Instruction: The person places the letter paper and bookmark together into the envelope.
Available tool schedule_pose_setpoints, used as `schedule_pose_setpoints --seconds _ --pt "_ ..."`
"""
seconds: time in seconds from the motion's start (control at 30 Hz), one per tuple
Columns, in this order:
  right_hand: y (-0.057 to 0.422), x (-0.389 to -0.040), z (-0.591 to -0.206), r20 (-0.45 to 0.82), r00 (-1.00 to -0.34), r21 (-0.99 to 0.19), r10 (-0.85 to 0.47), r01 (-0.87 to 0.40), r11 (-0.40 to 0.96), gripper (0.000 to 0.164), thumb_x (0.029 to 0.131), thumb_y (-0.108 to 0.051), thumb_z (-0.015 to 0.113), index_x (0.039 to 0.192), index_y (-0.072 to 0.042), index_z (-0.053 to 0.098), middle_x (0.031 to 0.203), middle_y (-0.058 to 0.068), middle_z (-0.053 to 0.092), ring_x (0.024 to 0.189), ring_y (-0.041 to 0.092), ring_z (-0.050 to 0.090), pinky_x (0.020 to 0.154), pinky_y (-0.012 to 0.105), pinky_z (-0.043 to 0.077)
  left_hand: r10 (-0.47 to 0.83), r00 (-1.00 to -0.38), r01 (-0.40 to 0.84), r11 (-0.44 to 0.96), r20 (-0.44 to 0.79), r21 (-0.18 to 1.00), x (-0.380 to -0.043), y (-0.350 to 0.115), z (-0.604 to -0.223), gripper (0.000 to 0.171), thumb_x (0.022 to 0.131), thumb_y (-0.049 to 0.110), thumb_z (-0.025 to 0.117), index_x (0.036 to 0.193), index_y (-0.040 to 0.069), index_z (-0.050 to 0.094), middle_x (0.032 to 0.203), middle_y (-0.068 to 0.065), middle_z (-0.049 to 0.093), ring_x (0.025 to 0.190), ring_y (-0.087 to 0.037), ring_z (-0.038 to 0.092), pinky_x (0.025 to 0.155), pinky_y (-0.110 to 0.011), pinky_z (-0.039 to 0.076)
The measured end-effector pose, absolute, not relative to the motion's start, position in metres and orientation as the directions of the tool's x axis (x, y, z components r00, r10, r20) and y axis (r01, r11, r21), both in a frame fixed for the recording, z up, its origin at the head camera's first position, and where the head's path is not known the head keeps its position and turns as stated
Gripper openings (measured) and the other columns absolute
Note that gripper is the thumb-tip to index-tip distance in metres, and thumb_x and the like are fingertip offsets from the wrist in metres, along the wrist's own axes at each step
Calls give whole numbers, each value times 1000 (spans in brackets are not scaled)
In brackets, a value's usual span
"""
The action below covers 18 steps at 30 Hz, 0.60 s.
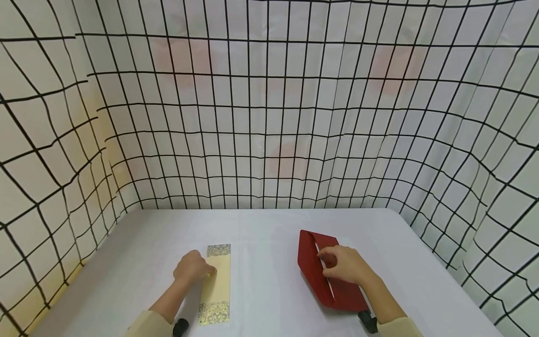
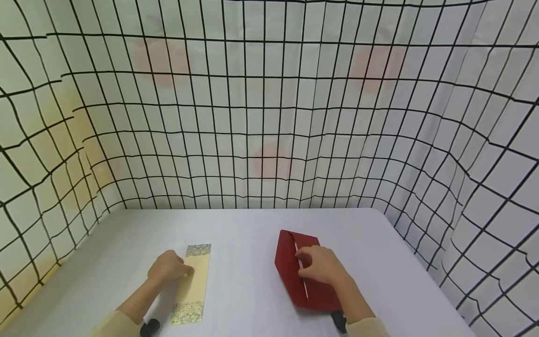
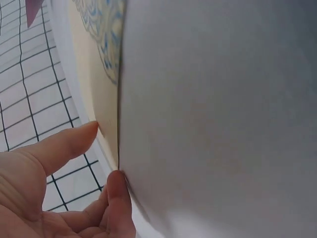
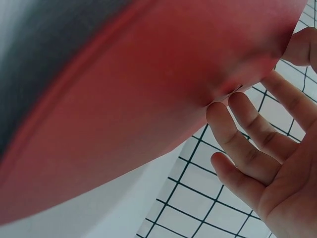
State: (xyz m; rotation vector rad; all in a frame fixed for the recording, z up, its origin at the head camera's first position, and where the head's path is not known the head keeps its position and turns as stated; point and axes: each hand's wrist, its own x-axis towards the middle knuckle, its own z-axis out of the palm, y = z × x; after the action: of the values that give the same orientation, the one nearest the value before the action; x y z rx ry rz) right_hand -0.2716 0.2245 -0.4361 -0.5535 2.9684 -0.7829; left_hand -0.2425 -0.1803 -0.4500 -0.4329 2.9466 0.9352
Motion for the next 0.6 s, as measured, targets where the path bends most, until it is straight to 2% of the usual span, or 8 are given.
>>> schedule_pose_setpoints --seconds 0.17,0.37,0.47,0.6 --pt "225 -272 -437 77 -934 -475 -348 -341 812 33 74 -15 79 105 -18 71 101 -7 67 94 17 59 79 44 52 -268 -957 -284 795 -110 536 -243 -176 -450 30 72 18 80 72 1 55 67 -7 53 60 -21 49 52 -32 41" --pt "224 -273 -439 78 -934 -464 -350 -344 816 32 74 -16 78 105 -19 71 100 -7 66 94 17 59 79 43 52 -249 -961 -275 779 -123 564 -241 -179 -449 28 74 19 78 70 2 56 65 -6 52 56 -18 45 50 -28 35" --pt "224 -273 -438 69 -936 -464 -346 -337 819 33 74 -16 79 106 -19 71 101 -7 66 95 18 59 80 44 52 -241 -962 -269 775 -126 571 -241 -181 -450 27 75 20 77 72 1 57 66 -6 53 57 -17 44 51 -27 35" --pt "224 -271 -437 59 -938 -471 -341 -327 819 34 74 -16 80 106 -18 71 102 -5 66 96 20 59 80 45 53 -241 -961 -276 767 -139 580 -241 -183 -450 33 74 21 78 82 -4 58 72 -9 56 62 -21 48 54 -29 38"
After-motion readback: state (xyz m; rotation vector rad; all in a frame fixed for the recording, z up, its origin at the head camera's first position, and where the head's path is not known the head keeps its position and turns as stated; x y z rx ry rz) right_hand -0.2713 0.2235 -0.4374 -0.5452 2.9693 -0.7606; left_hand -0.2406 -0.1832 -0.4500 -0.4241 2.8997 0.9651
